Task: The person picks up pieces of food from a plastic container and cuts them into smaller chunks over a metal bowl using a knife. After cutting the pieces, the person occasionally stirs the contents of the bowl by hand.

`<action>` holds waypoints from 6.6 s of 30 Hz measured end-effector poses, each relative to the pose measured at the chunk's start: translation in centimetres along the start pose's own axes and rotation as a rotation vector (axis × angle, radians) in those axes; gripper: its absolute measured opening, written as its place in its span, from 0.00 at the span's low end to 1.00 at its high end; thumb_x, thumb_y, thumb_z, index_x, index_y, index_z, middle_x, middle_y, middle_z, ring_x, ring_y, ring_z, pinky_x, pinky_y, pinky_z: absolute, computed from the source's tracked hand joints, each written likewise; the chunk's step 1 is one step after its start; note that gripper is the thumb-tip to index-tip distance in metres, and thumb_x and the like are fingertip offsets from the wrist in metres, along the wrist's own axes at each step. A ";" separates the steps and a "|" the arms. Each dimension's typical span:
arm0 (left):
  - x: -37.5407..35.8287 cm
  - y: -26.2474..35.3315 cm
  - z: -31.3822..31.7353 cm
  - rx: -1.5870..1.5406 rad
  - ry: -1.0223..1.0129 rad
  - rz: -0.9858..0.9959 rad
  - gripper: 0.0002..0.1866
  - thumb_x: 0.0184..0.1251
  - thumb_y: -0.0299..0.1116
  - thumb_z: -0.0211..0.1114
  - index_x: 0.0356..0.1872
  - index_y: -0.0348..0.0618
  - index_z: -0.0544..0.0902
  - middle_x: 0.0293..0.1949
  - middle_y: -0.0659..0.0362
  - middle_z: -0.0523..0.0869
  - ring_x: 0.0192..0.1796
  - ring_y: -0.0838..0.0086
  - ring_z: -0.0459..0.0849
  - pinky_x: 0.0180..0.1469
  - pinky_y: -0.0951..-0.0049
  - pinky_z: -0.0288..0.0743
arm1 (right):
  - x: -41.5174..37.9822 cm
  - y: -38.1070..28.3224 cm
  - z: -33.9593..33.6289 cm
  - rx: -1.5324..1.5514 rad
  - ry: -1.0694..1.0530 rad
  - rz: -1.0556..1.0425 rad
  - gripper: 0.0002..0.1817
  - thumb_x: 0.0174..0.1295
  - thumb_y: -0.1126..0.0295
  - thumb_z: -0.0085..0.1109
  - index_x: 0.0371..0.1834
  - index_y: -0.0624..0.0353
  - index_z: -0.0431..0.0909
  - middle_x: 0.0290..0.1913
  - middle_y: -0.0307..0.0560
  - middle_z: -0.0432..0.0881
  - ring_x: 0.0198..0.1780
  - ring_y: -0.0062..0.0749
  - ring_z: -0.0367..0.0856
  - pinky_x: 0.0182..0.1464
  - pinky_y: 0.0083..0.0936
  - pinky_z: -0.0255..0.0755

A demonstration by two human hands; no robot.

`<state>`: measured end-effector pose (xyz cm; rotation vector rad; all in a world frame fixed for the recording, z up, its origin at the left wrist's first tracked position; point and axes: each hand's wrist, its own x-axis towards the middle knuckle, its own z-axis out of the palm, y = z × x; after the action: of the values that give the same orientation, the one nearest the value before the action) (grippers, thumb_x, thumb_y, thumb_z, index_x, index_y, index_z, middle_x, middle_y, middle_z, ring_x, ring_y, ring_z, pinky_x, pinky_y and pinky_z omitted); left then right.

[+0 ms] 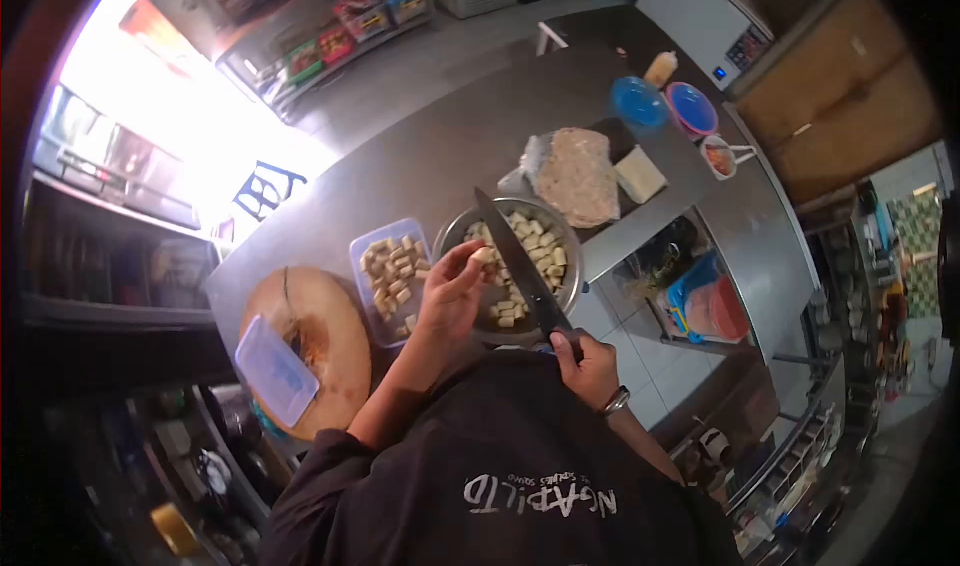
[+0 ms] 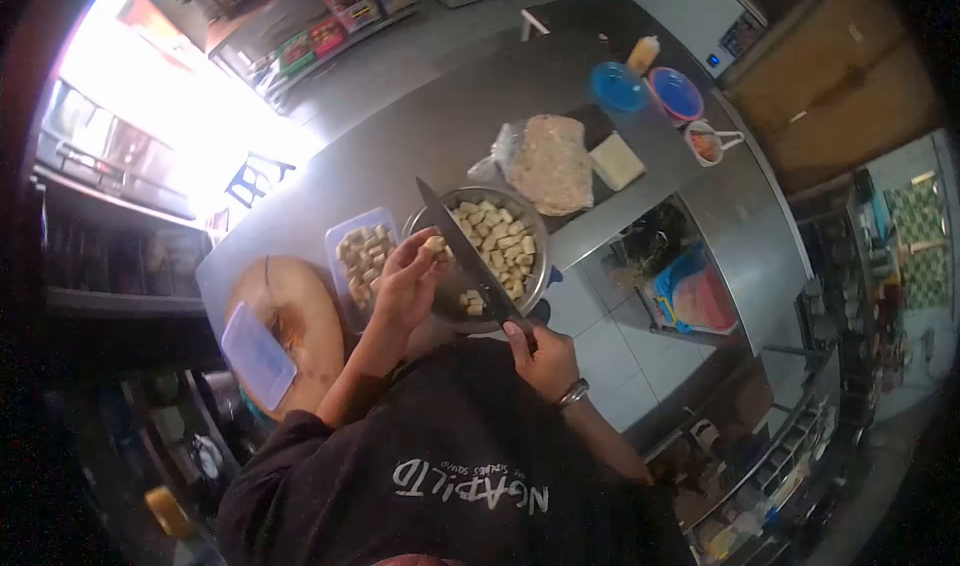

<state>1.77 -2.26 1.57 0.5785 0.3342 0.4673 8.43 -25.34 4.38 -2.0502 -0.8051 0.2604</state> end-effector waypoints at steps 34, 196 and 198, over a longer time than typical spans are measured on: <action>-4.9 5.2 -9.0 1.536 0.293 0.468 0.14 0.60 0.25 0.68 0.49 0.41 0.84 0.46 0.53 0.85 0.47 0.64 0.84 0.50 0.68 0.78 | 0.9 -0.5 0.0 0.025 -0.082 0.075 0.15 0.69 0.61 0.62 0.36 0.66 0.83 0.24 0.52 0.84 0.24 0.33 0.84 0.27 0.26 0.73; -1.4 0.5 0.1 -0.042 -0.068 -0.033 0.11 0.71 0.24 0.62 0.52 0.35 0.79 0.50 0.53 0.84 0.45 0.70 0.82 0.51 0.68 0.77 | -0.5 -0.6 -0.3 0.027 -0.034 0.041 0.14 0.68 0.60 0.62 0.35 0.62 0.83 0.22 0.53 0.81 0.20 0.39 0.82 0.24 0.30 0.71; -1.3 0.3 -0.6 0.017 -0.091 0.003 0.12 0.71 0.24 0.63 0.52 0.35 0.79 0.51 0.52 0.83 0.47 0.70 0.83 0.51 0.67 0.77 | -0.5 -0.6 -0.2 0.028 -0.031 0.000 0.15 0.68 0.59 0.63 0.34 0.62 0.82 0.21 0.52 0.81 0.20 0.39 0.82 0.24 0.30 0.70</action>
<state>0.31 -2.42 1.54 0.6151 0.2506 0.4401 7.83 -25.55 4.90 -2.0245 -0.8162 0.3024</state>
